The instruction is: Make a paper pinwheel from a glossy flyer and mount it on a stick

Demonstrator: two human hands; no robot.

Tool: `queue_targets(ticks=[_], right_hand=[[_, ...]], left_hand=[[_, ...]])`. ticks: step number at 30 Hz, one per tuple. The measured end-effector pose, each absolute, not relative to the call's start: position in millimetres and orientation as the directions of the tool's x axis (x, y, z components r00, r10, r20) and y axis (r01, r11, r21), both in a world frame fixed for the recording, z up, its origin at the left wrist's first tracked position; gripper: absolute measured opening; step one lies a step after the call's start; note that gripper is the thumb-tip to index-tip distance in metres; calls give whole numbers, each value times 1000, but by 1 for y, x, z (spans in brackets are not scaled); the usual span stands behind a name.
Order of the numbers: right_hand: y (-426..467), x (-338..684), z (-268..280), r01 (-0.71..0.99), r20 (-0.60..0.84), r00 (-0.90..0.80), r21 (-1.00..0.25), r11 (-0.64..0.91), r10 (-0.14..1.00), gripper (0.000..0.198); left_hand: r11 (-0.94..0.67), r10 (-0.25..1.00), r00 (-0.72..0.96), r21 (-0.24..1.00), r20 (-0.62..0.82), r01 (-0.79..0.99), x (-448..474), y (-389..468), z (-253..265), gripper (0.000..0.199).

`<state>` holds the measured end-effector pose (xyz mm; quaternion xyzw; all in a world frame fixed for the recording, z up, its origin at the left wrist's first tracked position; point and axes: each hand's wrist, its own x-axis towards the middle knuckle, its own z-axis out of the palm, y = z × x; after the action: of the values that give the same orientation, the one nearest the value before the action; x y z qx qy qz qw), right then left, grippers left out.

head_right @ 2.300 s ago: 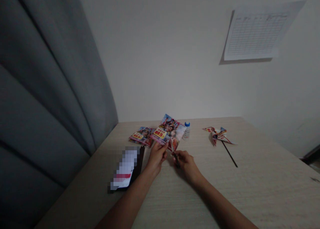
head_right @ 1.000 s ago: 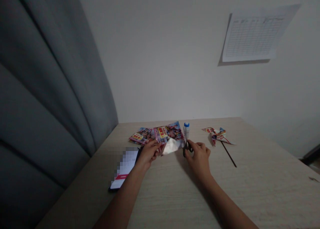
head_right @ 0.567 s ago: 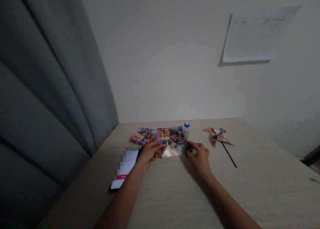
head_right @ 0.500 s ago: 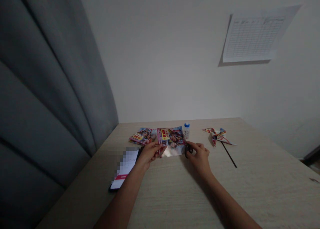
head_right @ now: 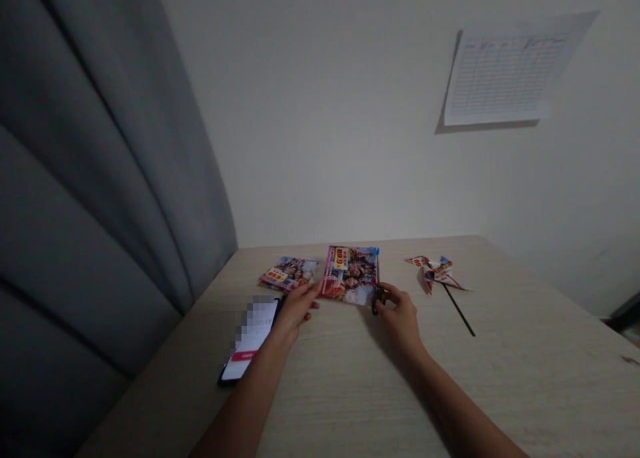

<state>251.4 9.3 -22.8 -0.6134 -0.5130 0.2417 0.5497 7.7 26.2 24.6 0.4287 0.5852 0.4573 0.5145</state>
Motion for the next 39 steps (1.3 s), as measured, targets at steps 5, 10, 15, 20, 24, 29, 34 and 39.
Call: queue_targets(ticks=[5,10,15,20,24,29,34,39], right_hand=[[9,247,-16,261,197,358,-960,105,913,60],[9,240,-16,201,168,340,-974,103,925,59],[5,231,-17,166,161,316,-980,112,935,58],[5,229,-18,160,178,261,-977,140,949,59],[5,229,-15,135,160,254,-982,129,954,60],[1,226,-7,135,165,248,-982,135,955,58],[-2,224,-6,108,168,285,-984,143,944,59],[-2,222,-4,62,157,299,-987,145,941,64]], left_hand=[[258,966,11,964,-259,60,16,15,27,41],[240,957,172,971,-235,-5,34,6,21,35],[181,979,116,974,-166,-134,51,5,10,35],[135,991,44,978,-130,-161,52,7,7,32],[132,991,50,978,-126,-163,47,10,9,34],[140,989,60,975,-131,-170,46,10,10,37],[162,986,59,971,-153,-178,52,5,7,37],[160,987,46,969,-154,-187,55,4,4,35]])
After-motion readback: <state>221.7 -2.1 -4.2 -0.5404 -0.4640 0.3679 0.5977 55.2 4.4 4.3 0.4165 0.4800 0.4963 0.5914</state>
